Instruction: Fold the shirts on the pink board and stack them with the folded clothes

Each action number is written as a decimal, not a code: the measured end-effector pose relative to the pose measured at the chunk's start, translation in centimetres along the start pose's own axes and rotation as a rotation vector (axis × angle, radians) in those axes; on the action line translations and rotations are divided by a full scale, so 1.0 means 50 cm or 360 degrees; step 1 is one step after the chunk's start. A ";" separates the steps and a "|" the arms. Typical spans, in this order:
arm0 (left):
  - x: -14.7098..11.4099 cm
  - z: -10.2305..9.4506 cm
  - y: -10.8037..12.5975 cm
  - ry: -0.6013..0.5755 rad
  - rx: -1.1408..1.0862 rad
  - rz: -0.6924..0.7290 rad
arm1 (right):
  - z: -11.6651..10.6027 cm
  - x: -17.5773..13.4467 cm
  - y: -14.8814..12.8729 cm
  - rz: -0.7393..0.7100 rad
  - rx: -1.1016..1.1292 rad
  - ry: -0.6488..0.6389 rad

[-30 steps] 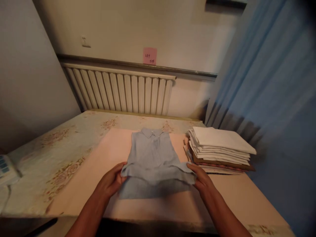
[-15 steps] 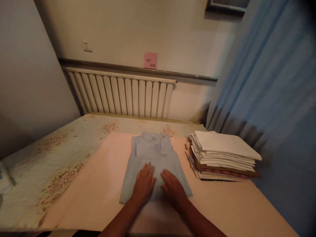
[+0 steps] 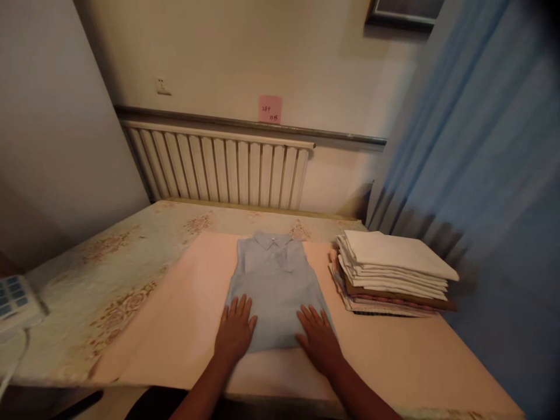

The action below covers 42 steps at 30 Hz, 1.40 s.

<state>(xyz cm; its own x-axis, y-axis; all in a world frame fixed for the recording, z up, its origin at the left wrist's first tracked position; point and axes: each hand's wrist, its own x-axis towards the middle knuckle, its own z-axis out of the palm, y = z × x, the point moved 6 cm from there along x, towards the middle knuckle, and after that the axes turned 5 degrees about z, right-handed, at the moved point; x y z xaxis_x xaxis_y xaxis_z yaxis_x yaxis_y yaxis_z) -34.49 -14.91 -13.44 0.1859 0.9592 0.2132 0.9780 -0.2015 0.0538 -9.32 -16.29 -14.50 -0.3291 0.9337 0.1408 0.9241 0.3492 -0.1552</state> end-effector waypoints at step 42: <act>0.033 0.012 0.126 0.0005 -0.0028 -0.0014 | 0.006 -0.034 0.066 0.0158 -0.0124 0.0290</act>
<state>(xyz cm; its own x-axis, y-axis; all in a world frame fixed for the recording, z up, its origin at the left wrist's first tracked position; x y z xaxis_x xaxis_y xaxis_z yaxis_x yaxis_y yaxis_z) -27.97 -14.46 -13.33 0.1771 0.9602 0.2158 0.9778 -0.1967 0.0727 -5.78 -16.71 -15.55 -0.2019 0.9311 0.3039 0.9648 0.2425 -0.1021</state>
